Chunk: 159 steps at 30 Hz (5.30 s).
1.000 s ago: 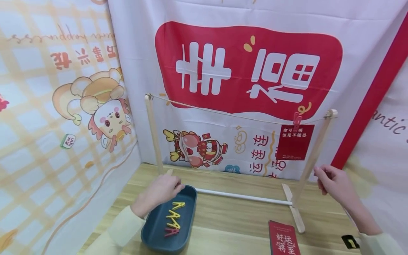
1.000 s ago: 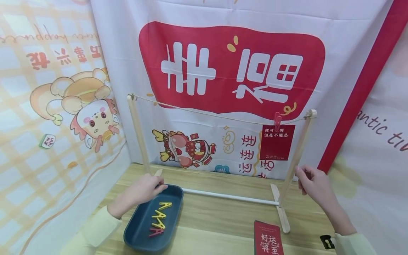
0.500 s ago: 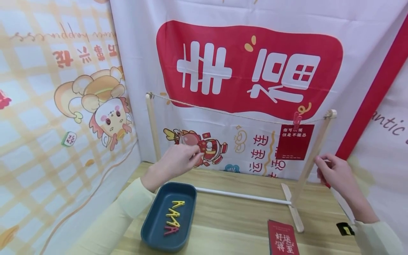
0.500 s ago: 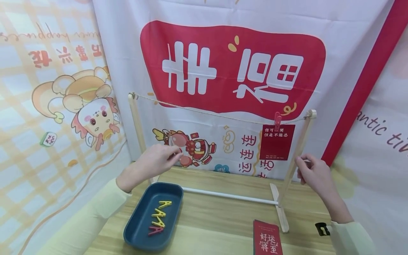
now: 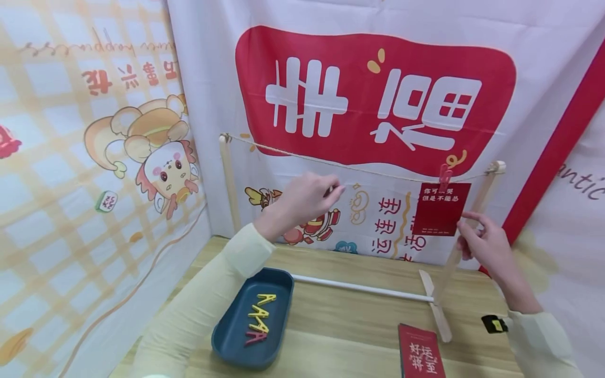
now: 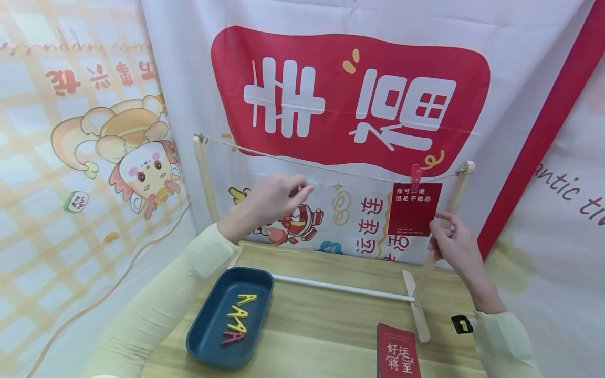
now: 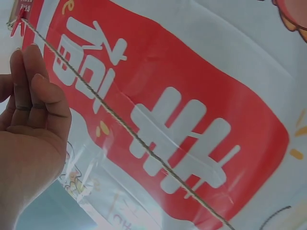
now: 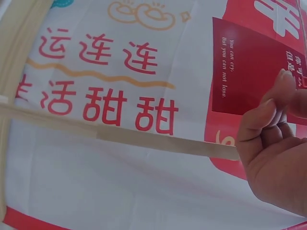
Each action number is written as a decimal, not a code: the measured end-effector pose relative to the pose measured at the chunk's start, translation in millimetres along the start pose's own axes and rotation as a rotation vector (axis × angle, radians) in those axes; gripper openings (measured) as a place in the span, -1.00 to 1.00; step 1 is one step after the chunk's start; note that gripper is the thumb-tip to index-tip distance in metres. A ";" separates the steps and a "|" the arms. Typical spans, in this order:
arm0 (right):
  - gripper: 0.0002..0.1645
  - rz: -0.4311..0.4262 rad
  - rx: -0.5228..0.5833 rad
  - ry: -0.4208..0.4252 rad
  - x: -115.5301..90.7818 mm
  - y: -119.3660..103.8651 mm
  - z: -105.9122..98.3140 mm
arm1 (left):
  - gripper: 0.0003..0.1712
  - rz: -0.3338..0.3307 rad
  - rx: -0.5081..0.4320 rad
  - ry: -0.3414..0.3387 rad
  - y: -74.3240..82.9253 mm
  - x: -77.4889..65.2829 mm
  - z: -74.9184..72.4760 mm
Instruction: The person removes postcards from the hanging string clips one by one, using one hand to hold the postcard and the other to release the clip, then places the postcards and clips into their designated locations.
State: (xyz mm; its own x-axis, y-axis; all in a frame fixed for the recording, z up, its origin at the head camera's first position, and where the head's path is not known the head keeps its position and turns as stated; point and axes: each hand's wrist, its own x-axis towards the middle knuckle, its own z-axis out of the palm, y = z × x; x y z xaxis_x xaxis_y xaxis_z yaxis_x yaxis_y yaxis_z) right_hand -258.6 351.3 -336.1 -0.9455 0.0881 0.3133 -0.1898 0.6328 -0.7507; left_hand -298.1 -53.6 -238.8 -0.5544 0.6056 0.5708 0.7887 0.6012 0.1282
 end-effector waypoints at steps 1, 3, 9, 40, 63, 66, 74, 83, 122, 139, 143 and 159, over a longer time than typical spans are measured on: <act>-0.23 0.004 0.013 0.007 1.9 1.0 0.0 | -0.77 0.006 -0.003 0.001 2.7 5.9 -0.2; -0.21 0.010 0.033 0.017 4.1 2.8 0.2 | -0.75 0.019 -0.001 0.002 8.1 16.3 -0.7; -0.18 0.038 0.058 0.016 5.4 7.5 2.0 | -0.77 0.022 -0.012 -0.020 22.4 40.9 -1.5; -0.44 0.114 0.223 -0.098 26.4 13.6 12.7 | -0.68 -0.248 -0.092 -0.131 102.9 164.9 69.3; -0.46 0.110 0.265 -0.100 22.7 15.9 12.4 | -0.76 -0.342 -0.223 -0.158 118.7 174.0 88.8; -0.46 0.099 0.259 -0.074 23.3 16.3 13.1 | -0.74 -0.312 -0.212 -0.134 116.1 173.7 89.8; -0.43 0.079 0.207 -0.019 22.1 15.4 14.6 | -0.71 -0.250 -0.213 -0.077 108.2 172.9 90.5; -0.44 0.059 0.181 0.017 20.0 13.6 14.4 | -0.76 -0.193 -0.271 0.005 99.5 169.6 87.9; -0.48 0.084 0.063 -0.162 -44.8 56.6 18.6 | -0.57 -0.098 -0.627 0.092 43.0 121.6 37.1; -0.48 0.234 0.168 -0.324 -78.5 93.4 37.5 | -0.56 0.124 -0.743 0.025 2.4 8.6 21.4; -0.45 0.315 0.162 -0.401 -85.0 103.8 41.8 | -0.59 0.048 -0.693 -0.012 -16.1 -22.2 31.3; -0.37 0.539 0.314 -0.636 -126.2 147.4 59.5 | -0.70 -0.233 -0.482 -0.143 -68.6 -131.4 64.9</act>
State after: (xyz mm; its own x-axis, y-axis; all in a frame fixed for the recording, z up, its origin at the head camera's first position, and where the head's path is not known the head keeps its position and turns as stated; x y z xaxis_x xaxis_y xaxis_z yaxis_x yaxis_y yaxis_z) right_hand -183.0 387.8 -520.9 -0.8774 -0.1896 -0.4407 0.3482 0.3802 -0.8568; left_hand -296.6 -140.6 -375.3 -0.7331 0.5697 0.3716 0.6543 0.4414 0.6141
